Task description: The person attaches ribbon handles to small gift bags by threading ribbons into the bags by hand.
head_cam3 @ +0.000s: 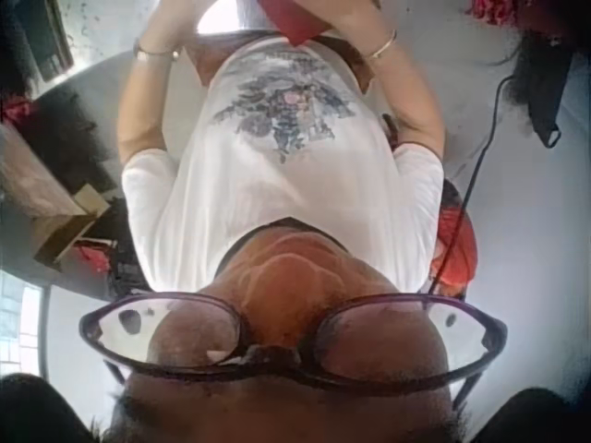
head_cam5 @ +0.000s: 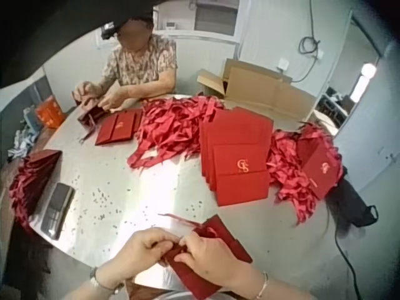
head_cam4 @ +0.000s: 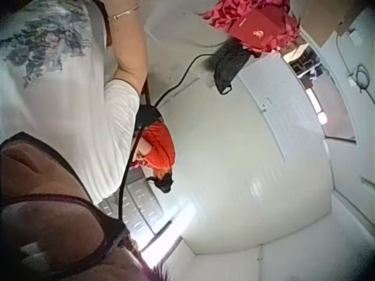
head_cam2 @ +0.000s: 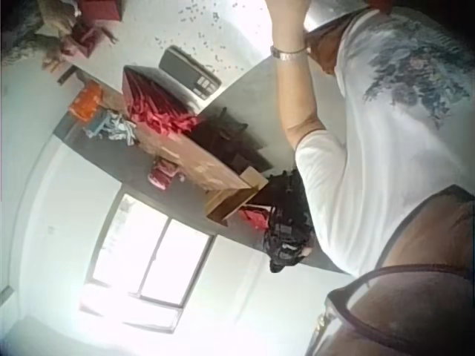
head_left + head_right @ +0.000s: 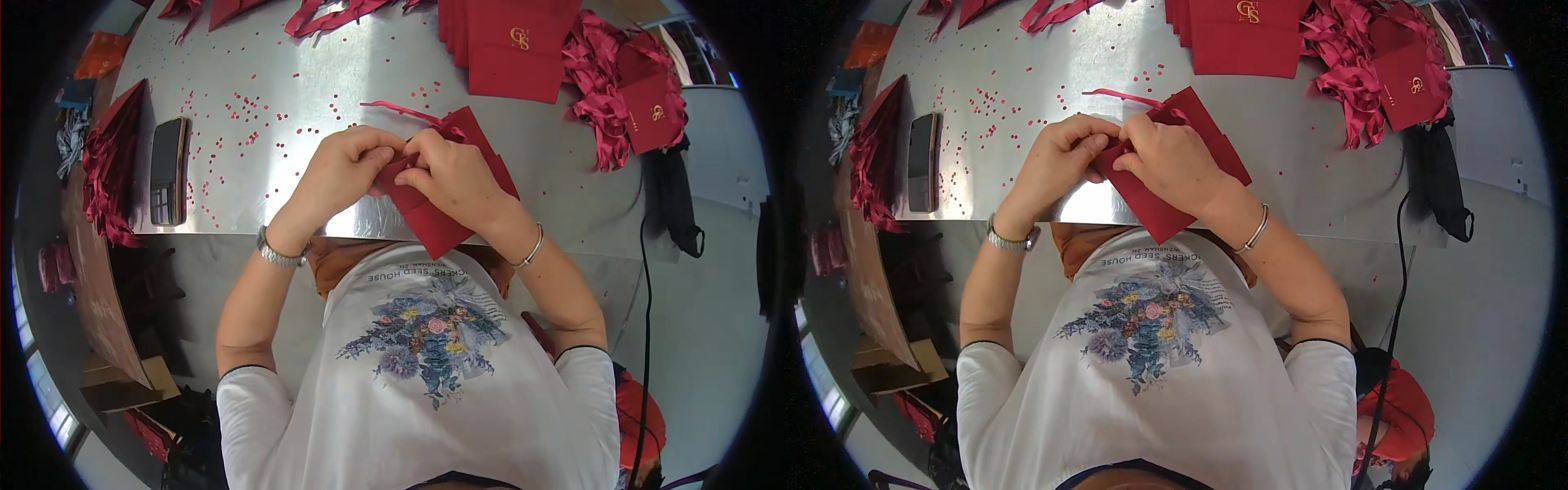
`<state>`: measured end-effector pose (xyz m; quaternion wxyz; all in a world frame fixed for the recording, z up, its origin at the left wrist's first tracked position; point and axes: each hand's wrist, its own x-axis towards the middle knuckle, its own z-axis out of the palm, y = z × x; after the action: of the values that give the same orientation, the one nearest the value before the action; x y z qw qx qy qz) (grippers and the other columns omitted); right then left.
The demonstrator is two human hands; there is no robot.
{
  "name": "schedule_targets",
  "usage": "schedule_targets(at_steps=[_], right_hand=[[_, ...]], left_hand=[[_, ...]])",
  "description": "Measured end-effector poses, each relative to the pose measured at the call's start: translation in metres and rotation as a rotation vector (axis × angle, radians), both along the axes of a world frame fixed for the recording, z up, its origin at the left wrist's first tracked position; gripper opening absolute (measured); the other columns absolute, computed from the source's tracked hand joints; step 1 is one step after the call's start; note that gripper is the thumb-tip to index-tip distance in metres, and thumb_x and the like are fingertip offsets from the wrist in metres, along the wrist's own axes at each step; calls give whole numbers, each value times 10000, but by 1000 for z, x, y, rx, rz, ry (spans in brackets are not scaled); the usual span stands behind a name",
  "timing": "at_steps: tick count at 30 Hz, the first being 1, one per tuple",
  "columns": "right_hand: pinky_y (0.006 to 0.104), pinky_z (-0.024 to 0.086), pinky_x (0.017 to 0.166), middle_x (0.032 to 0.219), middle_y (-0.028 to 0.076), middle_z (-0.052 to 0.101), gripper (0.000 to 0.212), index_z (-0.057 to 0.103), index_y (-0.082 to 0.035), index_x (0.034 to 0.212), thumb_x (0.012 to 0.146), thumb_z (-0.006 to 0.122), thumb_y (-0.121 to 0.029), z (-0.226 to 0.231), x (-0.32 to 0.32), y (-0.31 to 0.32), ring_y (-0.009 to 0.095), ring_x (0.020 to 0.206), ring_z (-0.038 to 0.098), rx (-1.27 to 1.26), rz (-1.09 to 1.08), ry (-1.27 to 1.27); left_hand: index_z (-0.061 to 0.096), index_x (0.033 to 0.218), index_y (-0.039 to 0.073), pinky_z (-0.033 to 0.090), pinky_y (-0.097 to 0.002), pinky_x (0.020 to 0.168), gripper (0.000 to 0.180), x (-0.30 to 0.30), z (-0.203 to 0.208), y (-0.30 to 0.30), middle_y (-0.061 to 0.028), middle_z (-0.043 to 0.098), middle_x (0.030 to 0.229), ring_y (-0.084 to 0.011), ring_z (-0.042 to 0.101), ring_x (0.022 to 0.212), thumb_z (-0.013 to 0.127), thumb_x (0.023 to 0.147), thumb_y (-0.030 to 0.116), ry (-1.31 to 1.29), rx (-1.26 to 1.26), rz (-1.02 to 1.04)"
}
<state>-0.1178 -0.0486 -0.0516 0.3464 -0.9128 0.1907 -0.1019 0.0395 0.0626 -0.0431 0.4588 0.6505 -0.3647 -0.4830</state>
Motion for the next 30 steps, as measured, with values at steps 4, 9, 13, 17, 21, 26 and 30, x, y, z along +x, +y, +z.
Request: schedule_targets(at_steps=[4, 9, 13, 17, 21, 26, 30], right_hand=[[400, 523, 610, 743, 130, 657, 311, 551, -44, 932, 798, 753, -239, -11, -5, 3, 310, 680, 665, -92, -17, -131], [383, 524, 599, 763, 120, 665, 315, 565, -54, 937, 779, 780, -222, -12, -8, 3, 294, 690, 668, -120, -42, -167], [394, 524, 599, 739, 119, 653, 329, 556, -56, 936, 785, 769, -254, -16, -9, 0, 294, 672, 667, -116, -49, -171], [405, 530, 641, 723, 114, 653, 418, 544, -55, 1070, 788, 758, -278, -2, -13, 6, 287, 657, 668, -39, -127, -153], [398, 535, 690, 742, 102, 663, 516, 514, -65, 1202, 791, 754, -264, 4, -22, 7, 272, 667, 667, -127, -90, -121], [337, 483, 563, 677, 60, 623, 572, 542, -56, 1271, 762, 780, -163, -11, -25, 8, 223, 601, 623, -49, -113, -253], [341, 529, 673, 766, 83, 649, 441, 576, -57, 1184, 799, 743, -191, 1, -35, 9, 251, 673, 649, -100, -103, -343]], left_hand=[[699, 1024, 1, 550, -247, 539, 173, 21, 16, -25, -32, 648, 749, -93, 629, 646, 587, 922, 86, -102, 180, -307], [700, 927, 6, 529, -315, 608, 116, 28, 8, -35, -73, 653, 790, -172, 629, 680, 662, 847, 80, -318, -19, -472], [662, 805, -10, 489, -372, 683, 76, 20, 4, -37, -131, 624, 839, -297, 610, 752, 696, 759, 40, -464, -243, -424], [613, 790, -24, 491, -339, 718, 73, 16, 7, -39, -104, 600, 871, -261, 600, 815, 685, 781, -24, -602, -180, -401], [595, 818, -21, 486, -372, 767, 95, 15, 2, -33, -114, 598, 906, -304, 583, 889, 671, 763, -35, -555, -295, -467], [643, 777, 38, 502, -406, 760, 47, 10, -1, -35, -97, 596, 875, -295, 594, 890, 681, 749, 33, -754, -391, -518], [641, 800, 42, 499, -402, 771, 51, 10, -7, -33, -96, 593, 898, -294, 589, 917, 667, 757, 32, -760, -408, -510]])
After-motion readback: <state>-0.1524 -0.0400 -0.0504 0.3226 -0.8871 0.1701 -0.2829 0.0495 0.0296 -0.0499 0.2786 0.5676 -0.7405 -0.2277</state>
